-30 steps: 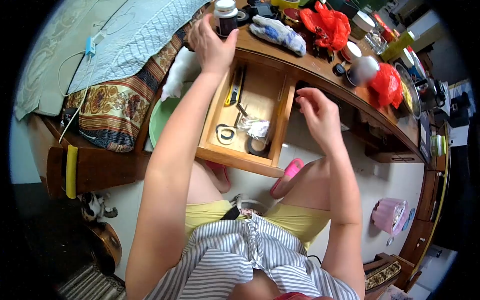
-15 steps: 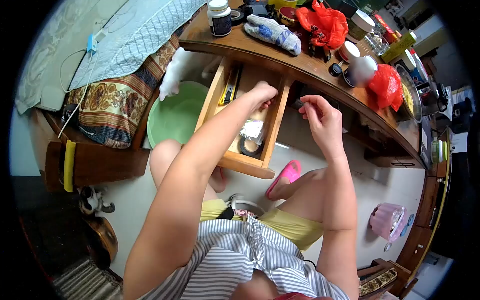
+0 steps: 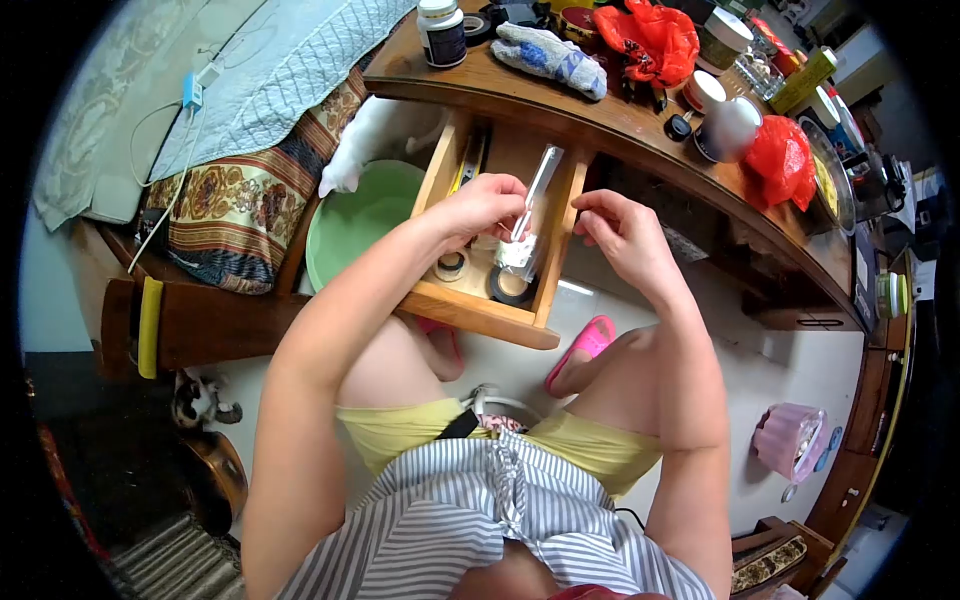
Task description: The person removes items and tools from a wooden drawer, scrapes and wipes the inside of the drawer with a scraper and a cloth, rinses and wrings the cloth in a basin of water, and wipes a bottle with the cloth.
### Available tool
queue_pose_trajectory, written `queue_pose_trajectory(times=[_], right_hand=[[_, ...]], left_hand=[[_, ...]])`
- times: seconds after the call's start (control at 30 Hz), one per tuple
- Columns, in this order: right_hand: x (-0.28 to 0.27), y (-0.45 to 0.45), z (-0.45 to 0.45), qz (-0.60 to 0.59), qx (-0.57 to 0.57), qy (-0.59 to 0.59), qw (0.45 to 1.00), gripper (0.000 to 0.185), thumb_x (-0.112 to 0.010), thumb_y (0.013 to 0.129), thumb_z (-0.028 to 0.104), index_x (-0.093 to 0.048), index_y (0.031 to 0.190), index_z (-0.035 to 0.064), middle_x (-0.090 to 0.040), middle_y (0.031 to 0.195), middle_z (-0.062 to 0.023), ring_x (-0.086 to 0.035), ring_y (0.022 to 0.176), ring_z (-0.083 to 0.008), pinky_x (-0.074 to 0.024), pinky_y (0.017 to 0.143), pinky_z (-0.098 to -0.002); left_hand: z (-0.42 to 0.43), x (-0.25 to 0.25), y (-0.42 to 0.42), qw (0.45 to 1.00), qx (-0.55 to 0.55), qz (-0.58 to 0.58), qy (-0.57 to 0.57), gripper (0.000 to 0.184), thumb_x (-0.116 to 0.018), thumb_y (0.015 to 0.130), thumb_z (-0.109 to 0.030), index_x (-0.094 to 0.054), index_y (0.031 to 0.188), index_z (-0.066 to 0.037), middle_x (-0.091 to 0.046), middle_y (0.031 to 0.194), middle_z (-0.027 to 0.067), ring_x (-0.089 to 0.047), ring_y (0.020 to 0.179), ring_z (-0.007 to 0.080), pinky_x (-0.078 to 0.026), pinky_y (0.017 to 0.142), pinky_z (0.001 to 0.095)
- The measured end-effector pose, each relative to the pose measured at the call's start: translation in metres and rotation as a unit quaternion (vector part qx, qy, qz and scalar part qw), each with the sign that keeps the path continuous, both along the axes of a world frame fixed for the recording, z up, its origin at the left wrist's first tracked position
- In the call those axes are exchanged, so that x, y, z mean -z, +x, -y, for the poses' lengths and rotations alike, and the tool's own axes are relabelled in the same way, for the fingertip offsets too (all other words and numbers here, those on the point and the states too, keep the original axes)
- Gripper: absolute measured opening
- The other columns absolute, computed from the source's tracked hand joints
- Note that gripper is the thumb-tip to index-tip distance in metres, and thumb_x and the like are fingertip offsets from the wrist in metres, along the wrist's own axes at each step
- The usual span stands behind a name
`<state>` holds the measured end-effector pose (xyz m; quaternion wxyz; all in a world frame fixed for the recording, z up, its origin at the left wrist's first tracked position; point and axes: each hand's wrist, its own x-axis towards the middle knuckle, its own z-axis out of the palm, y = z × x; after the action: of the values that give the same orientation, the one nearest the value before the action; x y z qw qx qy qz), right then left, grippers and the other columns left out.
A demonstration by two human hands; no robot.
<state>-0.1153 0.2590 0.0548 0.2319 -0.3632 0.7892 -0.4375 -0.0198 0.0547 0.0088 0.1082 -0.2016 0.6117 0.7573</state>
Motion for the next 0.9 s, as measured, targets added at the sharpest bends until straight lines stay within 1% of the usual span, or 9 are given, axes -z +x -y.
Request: queue_pose_trajectory(times=[0.3, 0.4, 0.43, 0.57, 0.6, 0.63, 0.73, 0.77, 0.9], right_hand=[[0.006, 0.000, 0.023, 0.072, 0.036, -0.085, 0.993, 0.021, -0.060, 0.090, 0.011, -0.061, 0.105, -0.0034, -0.065, 0.076, -0.0061, -0.060, 0.068, -0.0103, -0.0486, 0.061, -0.0253], [0.005, -0.002, 0.026, 0.101, 0.066, -0.120, 0.986, 0.023, -0.064, 0.090, 0.017, -0.062, 0.101, -0.0026, -0.063, 0.072, -0.0040, -0.056, 0.062, -0.0078, -0.0455, 0.055, -0.0231], [0.009, -0.007, 0.027, 0.117, 0.076, -0.123, 0.983, 0.024, -0.065, 0.090, 0.019, -0.063, 0.100, -0.0021, -0.062, 0.071, -0.0031, -0.055, 0.060, -0.0071, -0.0443, 0.054, -0.0225], [0.004, -0.013, 0.023, 0.219, 0.096, -0.156, 0.958, 0.021, -0.060, 0.094, 0.020, -0.064, 0.098, -0.0002, -0.060, 0.069, -0.0010, -0.054, 0.057, -0.0069, -0.0425, 0.051, -0.0210], [-0.001, -0.015, 0.020, 0.252, 0.094, -0.166, 0.949, 0.021, -0.058, 0.095, 0.019, -0.065, 0.098, -0.0004, -0.060, 0.069, -0.0009, -0.054, 0.057, -0.0071, -0.0424, 0.051, -0.0208], [-0.002, -0.016, 0.016, 0.262, 0.069, -0.164, 0.949, 0.022, -0.051, 0.098, 0.015, -0.062, 0.108, -0.0019, -0.065, 0.082, -0.0056, -0.058, 0.064, -0.0095, -0.0483, 0.058, -0.0219], [-0.005, -0.017, 0.018, 0.226, 0.098, -0.337, 0.909, 0.026, -0.046, 0.099, 0.011, -0.056, 0.119, -0.0027, -0.066, 0.097, -0.0119, -0.063, 0.078, -0.0131, -0.0534, 0.069, -0.0246], [-0.004, -0.025, 0.015, 0.174, 0.089, -0.372, 0.907, 0.030, -0.044, 0.100, 0.009, -0.050, 0.127, -0.0020, -0.064, 0.110, -0.0170, -0.065, 0.090, -0.0168, -0.0548, 0.077, -0.0273], [0.004, -0.051, 0.030, -0.195, 0.235, -0.292, 0.906, 0.021, -0.052, 0.096, 0.012, -0.055, 0.114, 0.0015, -0.069, 0.097, -0.0136, -0.068, 0.084, -0.0198, -0.0547, 0.072, -0.0316]], left_hand=[[-0.006, -0.007, 0.006, 0.996, 0.006, -0.067, -0.065, 0.010, -0.057, 0.084, -0.008, -0.057, 0.093, -0.003, -0.060, 0.075, -0.0001, -0.057, 0.068, 0.0074, -0.047, 0.060, 0.0229], [-0.011, 0.001, 0.005, 0.977, 0.047, -0.180, -0.106, 0.009, -0.059, 0.083, -0.007, -0.059, 0.090, -0.002, -0.058, 0.075, -0.0015, -0.055, 0.067, 0.0059, -0.045, 0.059, 0.0216], [-0.010, 0.000, 0.005, 0.978, 0.073, -0.166, -0.105, 0.012, -0.062, 0.085, -0.005, -0.060, 0.096, -0.001, -0.062, 0.088, 0.0006, -0.056, 0.077, 0.0053, -0.048, 0.066, 0.0221], [-0.005, -0.011, 0.006, 0.974, -0.049, -0.203, -0.093, 0.021, -0.063, 0.086, -0.004, -0.062, 0.106, -0.001, -0.064, 0.093, 0.0034, -0.059, 0.079, 0.0089, -0.050, 0.070, 0.0237], [-0.001, -0.010, 0.005, 0.969, -0.105, -0.223, -0.012, 0.024, -0.063, 0.085, -0.003, -0.060, 0.109, 0.000, -0.064, 0.095, 0.0059, -0.061, 0.082, 0.0121, -0.052, 0.073, 0.0261], [0.004, -0.009, 0.005, 0.959, -0.145, -0.238, 0.043, 0.026, -0.062, 0.085, -0.002, -0.059, 0.111, 0.000, -0.064, 0.097, 0.0078, -0.062, 0.083, 0.0142, -0.053, 0.075, 0.0275], [0.011, -0.017, 0.003, 0.923, -0.252, -0.261, 0.130, 0.032, -0.058, 0.084, 0.002, -0.055, 0.116, 0.001, -0.062, 0.104, 0.0137, -0.064, 0.085, 0.0207, -0.053, 0.084, 0.0328], [0.015, -0.015, 0.002, 0.920, -0.253, -0.256, 0.154, 0.031, -0.058, 0.084, 0.002, -0.055, 0.115, 0.000, -0.062, 0.103, 0.0134, -0.063, 0.083, 0.0198, -0.053, 0.083, 0.0330], [0.012, -0.007, 0.001, 0.934, -0.245, -0.201, 0.167, 0.028, -0.058, 0.084, -0.001, -0.057, 0.112, -0.002, -0.063, 0.101, 0.0117, -0.062, 0.078, 0.0165, -0.054, 0.078, 0.0321]])
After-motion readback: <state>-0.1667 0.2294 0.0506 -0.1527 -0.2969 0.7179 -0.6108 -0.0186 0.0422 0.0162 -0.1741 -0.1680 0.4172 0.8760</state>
